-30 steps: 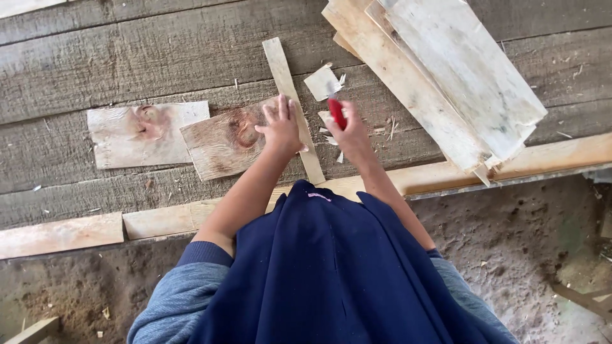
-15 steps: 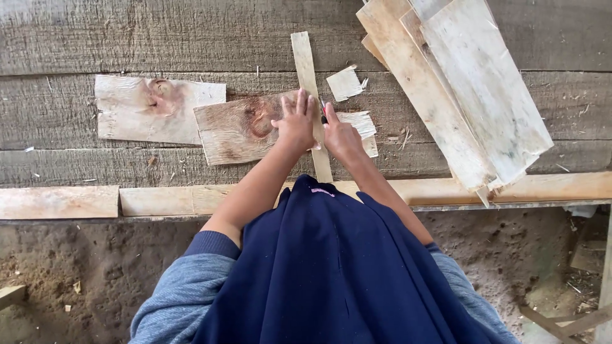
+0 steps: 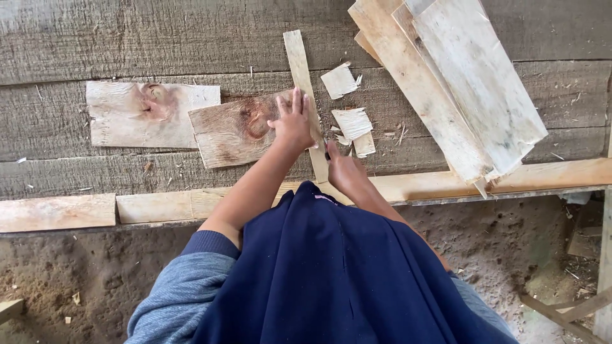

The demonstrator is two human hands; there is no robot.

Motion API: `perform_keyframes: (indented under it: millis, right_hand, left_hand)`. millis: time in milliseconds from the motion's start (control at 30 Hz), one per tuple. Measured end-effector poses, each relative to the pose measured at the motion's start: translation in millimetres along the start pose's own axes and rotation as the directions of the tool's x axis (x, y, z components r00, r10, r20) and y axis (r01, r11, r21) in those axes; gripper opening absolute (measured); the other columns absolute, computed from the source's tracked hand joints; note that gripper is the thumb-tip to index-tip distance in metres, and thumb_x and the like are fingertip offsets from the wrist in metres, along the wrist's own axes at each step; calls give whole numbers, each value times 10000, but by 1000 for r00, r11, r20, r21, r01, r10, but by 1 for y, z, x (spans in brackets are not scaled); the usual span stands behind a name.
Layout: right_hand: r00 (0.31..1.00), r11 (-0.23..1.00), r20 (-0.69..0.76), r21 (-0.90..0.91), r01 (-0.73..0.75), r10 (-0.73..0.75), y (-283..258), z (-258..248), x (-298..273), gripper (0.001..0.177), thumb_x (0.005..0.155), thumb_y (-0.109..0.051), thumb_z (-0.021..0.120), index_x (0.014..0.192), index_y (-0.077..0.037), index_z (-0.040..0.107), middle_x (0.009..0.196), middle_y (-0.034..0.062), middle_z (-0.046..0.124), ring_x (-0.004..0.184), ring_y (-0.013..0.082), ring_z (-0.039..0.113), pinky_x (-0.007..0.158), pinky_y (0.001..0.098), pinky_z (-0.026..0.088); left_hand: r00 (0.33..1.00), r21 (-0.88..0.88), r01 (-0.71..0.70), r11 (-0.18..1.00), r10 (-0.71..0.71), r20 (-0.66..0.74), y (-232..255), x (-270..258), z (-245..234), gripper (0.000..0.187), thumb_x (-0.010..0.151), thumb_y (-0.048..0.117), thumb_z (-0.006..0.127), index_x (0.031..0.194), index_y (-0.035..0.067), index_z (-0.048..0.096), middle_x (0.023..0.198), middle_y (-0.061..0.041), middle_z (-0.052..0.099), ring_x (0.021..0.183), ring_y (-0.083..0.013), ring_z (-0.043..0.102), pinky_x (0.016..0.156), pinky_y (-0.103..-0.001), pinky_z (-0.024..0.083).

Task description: Cutting thin wood veneers or sheets using a utility knife on a wooden floor.

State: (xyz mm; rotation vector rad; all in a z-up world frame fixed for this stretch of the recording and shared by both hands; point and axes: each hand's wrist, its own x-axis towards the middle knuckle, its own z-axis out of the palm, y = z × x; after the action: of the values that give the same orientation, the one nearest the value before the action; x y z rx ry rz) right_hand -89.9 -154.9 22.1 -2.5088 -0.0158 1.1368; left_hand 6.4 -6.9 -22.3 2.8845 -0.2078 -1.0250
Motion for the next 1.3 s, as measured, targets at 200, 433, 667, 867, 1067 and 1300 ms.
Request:
perform_keyframes:
  millis: [200, 433, 667, 867, 1067, 1300]
  right_hand:
    - [990, 979, -38, 161, -127, 135, -33, -64, -21, 583, 1058, -308, 329, 1630, -250, 236, 1165, 359, 660, 1122, 510, 645, 951, 588, 503]
    - [974, 988, -227, 156, 10, 26, -46, -71, 46, 543, 1095, -213, 346, 1625, -156, 247, 1081, 363, 676, 971, 480, 699, 814, 542, 545]
    - [990, 998, -141, 65, -5, 14, -27, -46, 68, 577, 1081, -273, 351, 1631, -192, 196, 1150, 377, 654, 1104, 534, 646, 936, 608, 512]
    - [997, 997, -76, 80, 1, 5, -22, -37, 24, 578, 1061, -252, 354, 1619, -165, 229, 1112, 358, 670, 1038, 524, 671, 890, 604, 533]
    - [1000, 1000, -6, 19, -8, 8, -33, -36, -25, 591, 1039, -238, 367, 1597, -113, 217, 1100, 379, 667, 1076, 566, 644, 908, 631, 507]
    - [1000, 1000, -20, 2, -18, 18, 4, 14, -12, 550, 1044, -241, 353, 1568, -114, 246, 1130, 353, 669, 1109, 540, 647, 935, 623, 496]
  left_hand:
    - [1000, 9, -19, 1000, 19, 3, 1, -1, -3, 1275, 724, 511, 902, 1658, 107, 133, 1716, -161, -7, 1491, -588, 41, 894, -846, 408]
    - [1000, 9, -17, 1000, 18, -24, -2, -2, -4, 1261, 732, 507, 907, 1656, 115, 145, 1715, -161, 5, 1492, -583, 67, 885, -836, 421]
    - [999, 0, -20, 1000, 20, -32, -4, 4, 6, 1251, 739, 504, 905, 1660, 132, 145, 1720, -135, -9, 1501, -566, 70, 871, -849, 415]
    - [999, -6, -17, 1000, 17, -28, -1, -4, -3, 1278, 713, 512, 919, 1658, 124, 152, 1720, -132, -3, 1502, -559, 61, 883, -857, 406]
    - [1000, 1, -3, 1000, 3, -21, -1, 2, 1, 1266, 723, 525, 905, 1659, 135, 148, 1721, -114, -16, 1510, -544, 51, 891, -847, 418]
    - [999, 9, -16, 1000, 16, -50, -4, 2, 6, 1274, 713, 560, 894, 1659, 136, 154, 1719, -126, 6, 1508, -549, 59, 893, -834, 431]
